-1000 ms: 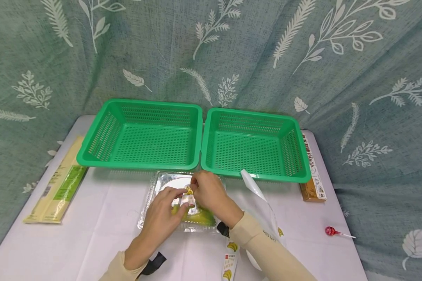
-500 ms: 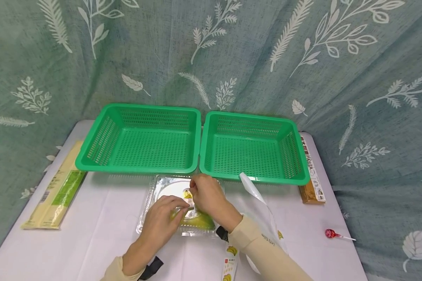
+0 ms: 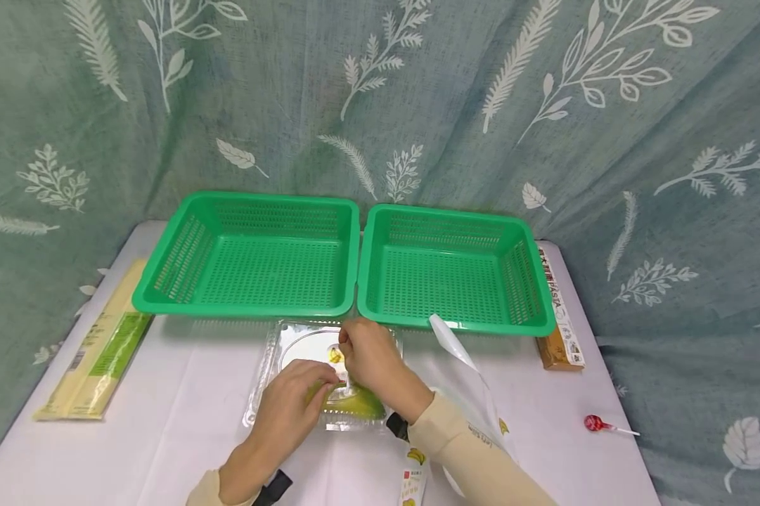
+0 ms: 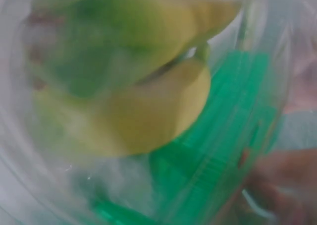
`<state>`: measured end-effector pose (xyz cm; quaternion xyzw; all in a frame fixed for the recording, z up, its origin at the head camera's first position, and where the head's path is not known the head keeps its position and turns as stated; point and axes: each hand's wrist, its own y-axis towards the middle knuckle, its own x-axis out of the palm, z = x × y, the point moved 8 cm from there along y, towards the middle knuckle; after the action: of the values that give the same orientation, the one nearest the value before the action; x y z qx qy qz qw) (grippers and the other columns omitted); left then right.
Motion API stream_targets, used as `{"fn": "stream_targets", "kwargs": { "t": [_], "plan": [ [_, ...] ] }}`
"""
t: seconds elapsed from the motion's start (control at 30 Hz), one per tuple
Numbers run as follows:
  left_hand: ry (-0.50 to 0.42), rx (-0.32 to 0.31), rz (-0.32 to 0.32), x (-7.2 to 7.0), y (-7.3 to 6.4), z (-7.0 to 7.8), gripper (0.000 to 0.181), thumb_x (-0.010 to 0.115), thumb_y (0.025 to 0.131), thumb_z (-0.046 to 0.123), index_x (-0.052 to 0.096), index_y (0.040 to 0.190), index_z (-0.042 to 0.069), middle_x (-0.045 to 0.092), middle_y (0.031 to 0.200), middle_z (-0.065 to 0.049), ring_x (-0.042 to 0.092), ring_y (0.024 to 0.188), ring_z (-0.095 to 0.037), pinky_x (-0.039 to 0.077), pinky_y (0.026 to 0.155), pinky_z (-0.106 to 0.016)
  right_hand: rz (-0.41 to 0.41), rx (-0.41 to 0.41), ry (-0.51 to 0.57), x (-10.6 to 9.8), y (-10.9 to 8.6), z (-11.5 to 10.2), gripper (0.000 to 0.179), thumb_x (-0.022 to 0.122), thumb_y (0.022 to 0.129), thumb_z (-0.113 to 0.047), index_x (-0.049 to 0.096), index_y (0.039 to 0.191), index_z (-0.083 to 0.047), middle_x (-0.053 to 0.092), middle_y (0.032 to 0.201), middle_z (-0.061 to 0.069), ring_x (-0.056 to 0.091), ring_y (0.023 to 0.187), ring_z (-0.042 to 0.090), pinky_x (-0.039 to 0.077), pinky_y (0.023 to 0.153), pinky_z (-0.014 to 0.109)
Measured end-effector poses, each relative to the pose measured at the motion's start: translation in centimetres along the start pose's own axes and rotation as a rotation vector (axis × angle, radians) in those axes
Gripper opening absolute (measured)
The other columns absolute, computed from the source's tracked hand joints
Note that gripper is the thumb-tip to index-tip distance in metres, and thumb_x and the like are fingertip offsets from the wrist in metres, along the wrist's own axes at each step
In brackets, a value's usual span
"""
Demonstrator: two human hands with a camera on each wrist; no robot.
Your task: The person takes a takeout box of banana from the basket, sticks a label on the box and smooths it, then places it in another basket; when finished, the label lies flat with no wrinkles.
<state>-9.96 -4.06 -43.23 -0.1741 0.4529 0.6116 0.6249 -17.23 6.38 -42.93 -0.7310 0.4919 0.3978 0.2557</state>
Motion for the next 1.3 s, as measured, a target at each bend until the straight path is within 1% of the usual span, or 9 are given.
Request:
{"fn": "stream_targets", "kwargs": {
  "t": [0.13, 0.37, 0.6, 0.7, 0.8, 0.9, 1.03, 1.1, 1.3],
  "plan": [
    [0.025, 0.010, -0.018, 0.1, 0.1, 0.1, 0.018, 0.083, 0.076, 0.003, 0.074, 0.083, 0.017, 0.077, 0.100, 0.004, 0.068, 0.099, -0.014, 0.061, 0.083, -0.029, 0.007, -0.010, -0.011, -0.2, 0.1, -0.1, 0.005, 0.072, 0.088, -0.002, 0.072, 0.088, -0.007, 0.068, 0.080, 0.004, 0.058, 0.069, 0.012, 0.048, 0.060, 0.022],
    [0.054, 0.006, -0.086, 0.3, -0.3, 0.5, 0.019, 0.081, 0.078, 0.003, 0.075, 0.084, 0.021, 0.077, 0.100, 0.003, 0.069, 0.100, -0.015, 0.061, 0.082, -0.029, 0.007, -0.014, -0.005, 0.1, 0.0, 0.0, 0.006, 0.072, 0.087, -0.001, 0.071, 0.088, -0.006, 0.067, 0.080, 0.004, 0.057, 0.069, 0.013, 0.047, 0.060, 0.023],
    [0.039, 0.053, -0.122, 0.0, -0.6, 1.0, 0.018, 0.083, 0.080, 0.016, 0.076, 0.097, 0.020, 0.076, 0.102, 0.007, 0.068, 0.105, -0.016, 0.060, 0.089, -0.033, 0.041, -0.028, -0.015, -0.1, 0.0, -0.1, 0.006, 0.072, 0.088, -0.002, 0.071, 0.089, -0.007, 0.067, 0.080, 0.004, 0.060, 0.070, 0.014, 0.048, 0.060, 0.023],
    [0.022, 0.026, -0.166, 0.1, -0.7, 0.7, 0.025, 0.083, 0.081, 0.022, 0.075, 0.104, 0.018, 0.072, 0.117, 0.002, 0.065, 0.115, -0.019, 0.059, 0.093, -0.036, 0.052, -0.036, -0.027, -0.2, -0.1, -0.2, 0.005, 0.071, 0.088, -0.002, 0.071, 0.090, -0.007, 0.067, 0.082, 0.004, 0.060, 0.071, 0.014, 0.048, 0.061, 0.022],
    [0.004, -0.012, -0.224, 0.4, -0.9, 0.3, 0.036, 0.080, 0.085, 0.027, 0.072, 0.118, 0.014, 0.062, 0.140, -0.007, 0.056, 0.132, -0.027, 0.053, 0.105, -0.045, 0.054, -0.044, -0.043, -0.1, -0.3, -0.4, 0.006, 0.071, 0.088, -0.002, 0.072, 0.092, -0.006, 0.067, 0.083, 0.004, 0.059, 0.071, 0.014, 0.048, 0.061, 0.022],
    [0.004, -0.024, -0.277, 0.8, -1.2, 0.1, 0.048, 0.073, 0.091, 0.029, 0.064, 0.133, 0.008, 0.050, 0.153, -0.013, 0.045, 0.144, -0.033, 0.043, 0.115, -0.053, 0.045, -0.046, -0.057, -0.1, -0.7, -0.6, 0.010, 0.072, 0.088, -0.003, 0.073, 0.098, -0.005, 0.069, 0.091, 0.005, 0.064, 0.078, 0.018, 0.054, 0.067, 0.027],
    [0.037, -0.005, -0.308, 1.0, -1.6, 0.3, 0.054, 0.065, 0.097, 0.030, 0.054, 0.143, 0.003, 0.048, 0.154, -0.013, 0.041, 0.147, -0.031, 0.035, 0.120, -0.054, 0.033, -0.058, -0.076, -0.3, -1.8, -1.1, 0.027, 0.074, 0.088, -0.006, 0.070, 0.115, -0.001, 0.070, 0.113, 0.012, 0.070, 0.100, 0.030, 0.061, 0.086, 0.040],
    [0.051, 0.006, -0.308, 1.0, -1.7, 0.2, 0.056, 0.064, 0.098, 0.030, 0.051, 0.145, 0.002, 0.047, 0.155, -0.013, 0.040, 0.148, -0.031, 0.033, 0.121, -0.055, 0.025, -0.076, -0.107, -0.3, -2.4, -1.5, 0.034, 0.073, 0.089, -0.006, 0.067, 0.122, 0.000, 0.069, 0.121, 0.015, 0.069, 0.108, 0.033, 0.060, 0.092, 0.042],
    [0.056, -0.006, -0.329, 1.0, -1.6, -0.1, 0.063, 0.063, 0.098, 0.034, 0.045, 0.149, 0.002, 0.039, 0.160, -0.011, 0.034, 0.151, -0.032, 0.028, 0.122, -0.060, -0.012, -0.154, -0.227, 0.1, -4.2, -2.5, 0.037, 0.070, 0.093, -0.009, 0.065, 0.129, 0.001, 0.064, 0.136, 0.015, 0.064, 0.123, 0.032, 0.056, 0.102, 0.040]
  ]
}}
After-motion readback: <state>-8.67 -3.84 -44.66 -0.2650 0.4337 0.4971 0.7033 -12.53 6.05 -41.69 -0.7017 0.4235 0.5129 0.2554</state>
